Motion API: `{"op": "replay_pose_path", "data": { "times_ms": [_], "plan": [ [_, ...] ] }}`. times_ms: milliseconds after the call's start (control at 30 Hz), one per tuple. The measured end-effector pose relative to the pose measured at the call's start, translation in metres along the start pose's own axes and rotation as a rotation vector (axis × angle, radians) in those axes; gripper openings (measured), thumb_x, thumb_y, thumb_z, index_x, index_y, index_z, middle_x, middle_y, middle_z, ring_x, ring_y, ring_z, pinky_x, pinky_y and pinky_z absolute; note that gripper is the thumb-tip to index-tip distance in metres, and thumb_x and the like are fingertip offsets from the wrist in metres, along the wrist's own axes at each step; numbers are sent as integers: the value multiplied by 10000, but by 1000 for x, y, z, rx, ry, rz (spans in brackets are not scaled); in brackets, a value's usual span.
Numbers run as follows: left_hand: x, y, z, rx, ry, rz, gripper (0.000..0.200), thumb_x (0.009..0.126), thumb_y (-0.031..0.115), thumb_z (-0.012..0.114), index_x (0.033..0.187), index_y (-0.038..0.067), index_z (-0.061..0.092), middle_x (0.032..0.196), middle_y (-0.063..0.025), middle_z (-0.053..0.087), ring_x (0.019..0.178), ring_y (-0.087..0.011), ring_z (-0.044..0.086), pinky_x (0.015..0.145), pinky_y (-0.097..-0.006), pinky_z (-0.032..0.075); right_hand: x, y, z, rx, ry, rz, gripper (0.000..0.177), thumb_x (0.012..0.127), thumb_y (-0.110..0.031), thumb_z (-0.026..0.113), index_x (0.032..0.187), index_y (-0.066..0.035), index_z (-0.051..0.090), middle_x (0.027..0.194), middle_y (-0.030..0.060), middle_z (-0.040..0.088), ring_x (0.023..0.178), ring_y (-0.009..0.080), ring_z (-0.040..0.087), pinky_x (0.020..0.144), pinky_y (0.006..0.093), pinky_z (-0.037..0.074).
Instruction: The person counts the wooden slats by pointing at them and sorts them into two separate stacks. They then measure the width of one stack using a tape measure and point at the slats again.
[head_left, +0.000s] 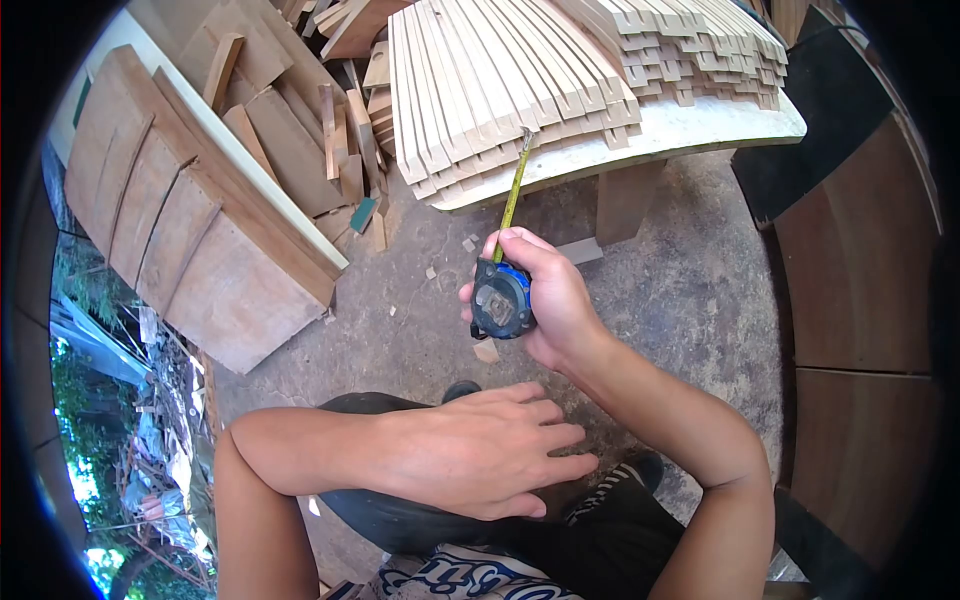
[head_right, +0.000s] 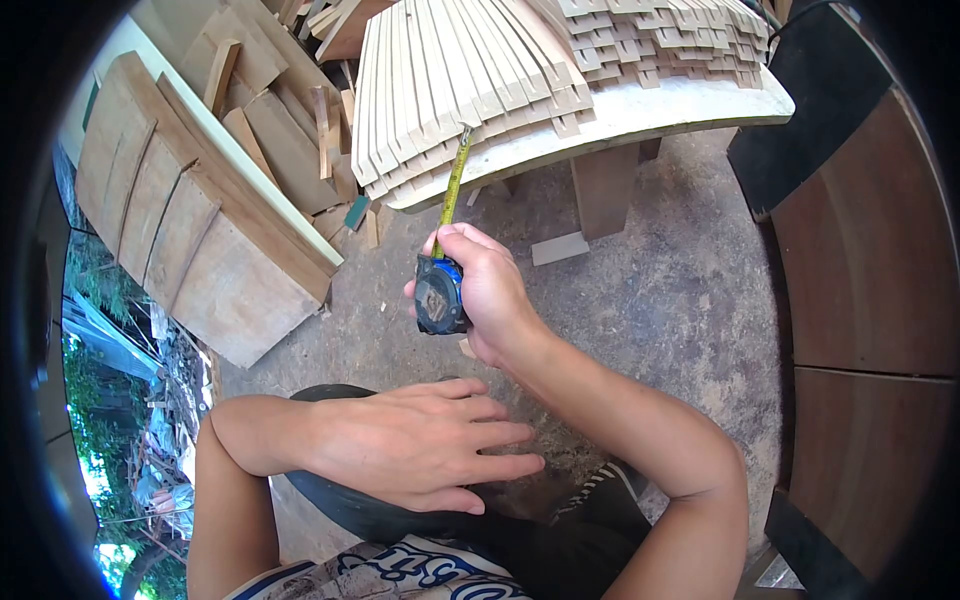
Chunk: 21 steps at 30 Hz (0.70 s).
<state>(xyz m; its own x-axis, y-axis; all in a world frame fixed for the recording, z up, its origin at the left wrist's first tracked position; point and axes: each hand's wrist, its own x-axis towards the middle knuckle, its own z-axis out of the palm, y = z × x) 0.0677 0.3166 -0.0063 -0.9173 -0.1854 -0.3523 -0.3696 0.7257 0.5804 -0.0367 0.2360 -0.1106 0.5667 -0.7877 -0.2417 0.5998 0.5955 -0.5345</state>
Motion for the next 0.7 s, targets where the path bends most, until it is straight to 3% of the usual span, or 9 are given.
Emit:
{"op": "replay_pose_path", "data": {
  "times_ms": [433, 700],
  "plan": [
    [0, -2, 2, -15, 11, 7, 569, 1029, 365, 584, 1488, 42, 491, 1450, -213, 560, 1299, -344, 558, 1145, -492, 401, 3, -11, -5, -3, 63, -100, 249, 1110, -281, 448, 1019, -85, 573, 856, 112, 647, 772, 253, 735, 673, 410, 630],
    [2, -1, 0, -1, 6, 8, 571, 1025, 366, 589, 1486, 42, 496, 1448, -211, 563, 1284, -331, 565, 1128, -479, 407, 0, 0, -10, 9, 76, -39, 249, 1110, -284, 440, 1019, -94, 572, 867, 138, 676, 781, 262, 733, 683, 417, 629]
  ]
}}
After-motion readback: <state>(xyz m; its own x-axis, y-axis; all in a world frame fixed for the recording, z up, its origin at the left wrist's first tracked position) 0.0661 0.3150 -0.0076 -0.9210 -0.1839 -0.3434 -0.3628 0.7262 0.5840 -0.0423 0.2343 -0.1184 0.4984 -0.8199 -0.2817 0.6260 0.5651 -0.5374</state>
